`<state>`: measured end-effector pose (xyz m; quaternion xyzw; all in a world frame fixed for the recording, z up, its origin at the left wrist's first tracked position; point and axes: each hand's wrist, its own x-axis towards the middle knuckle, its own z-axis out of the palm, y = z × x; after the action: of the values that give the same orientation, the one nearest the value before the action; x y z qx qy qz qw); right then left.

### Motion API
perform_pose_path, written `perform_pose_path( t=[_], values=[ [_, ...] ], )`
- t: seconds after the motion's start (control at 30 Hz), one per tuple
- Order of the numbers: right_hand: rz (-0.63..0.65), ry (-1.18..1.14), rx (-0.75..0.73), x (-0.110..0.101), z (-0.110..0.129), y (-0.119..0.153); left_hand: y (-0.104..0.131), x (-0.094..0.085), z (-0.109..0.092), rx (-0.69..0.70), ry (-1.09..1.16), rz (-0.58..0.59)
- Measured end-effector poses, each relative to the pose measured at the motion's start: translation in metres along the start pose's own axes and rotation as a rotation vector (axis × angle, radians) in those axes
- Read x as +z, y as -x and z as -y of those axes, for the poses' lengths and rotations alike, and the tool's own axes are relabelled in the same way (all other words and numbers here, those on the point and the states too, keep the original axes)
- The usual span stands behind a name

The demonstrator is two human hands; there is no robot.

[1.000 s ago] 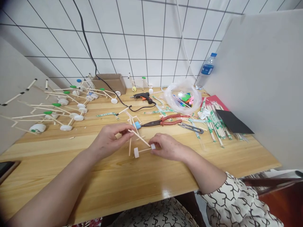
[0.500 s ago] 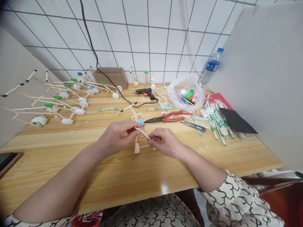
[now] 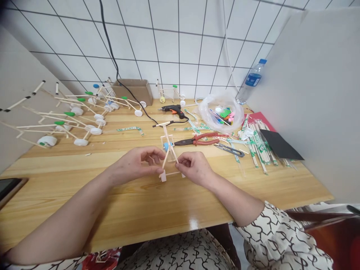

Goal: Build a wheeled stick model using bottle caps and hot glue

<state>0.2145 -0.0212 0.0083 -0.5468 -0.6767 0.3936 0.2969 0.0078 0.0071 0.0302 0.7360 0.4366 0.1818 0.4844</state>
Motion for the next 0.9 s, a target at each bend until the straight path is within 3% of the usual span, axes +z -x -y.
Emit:
perform_pose_path(
  t=[0.13, 0.3, 0.6, 0.9],
  values=[
    [-0.001, -0.014, -0.001, 0.002, 0.001, -0.001, 0.006, -0.003, -0.004, -0.040, -0.111, 0.057],
    [0.017, -0.014, -0.012, 0.004, 0.004, 0.001, 0.008, 0.010, -0.013, -0.010, -0.221, 0.053],
    [0.025, -0.008, -0.022, 0.007, 0.000, 0.003, 0.002, 0.024, 0.010, -0.053, -0.129, 0.073],
    [-0.022, 0.113, -0.099, 0.007, 0.001, 0.002, 0.003, 0.019, 0.003, -0.034, -0.116, 0.089]
  ],
)
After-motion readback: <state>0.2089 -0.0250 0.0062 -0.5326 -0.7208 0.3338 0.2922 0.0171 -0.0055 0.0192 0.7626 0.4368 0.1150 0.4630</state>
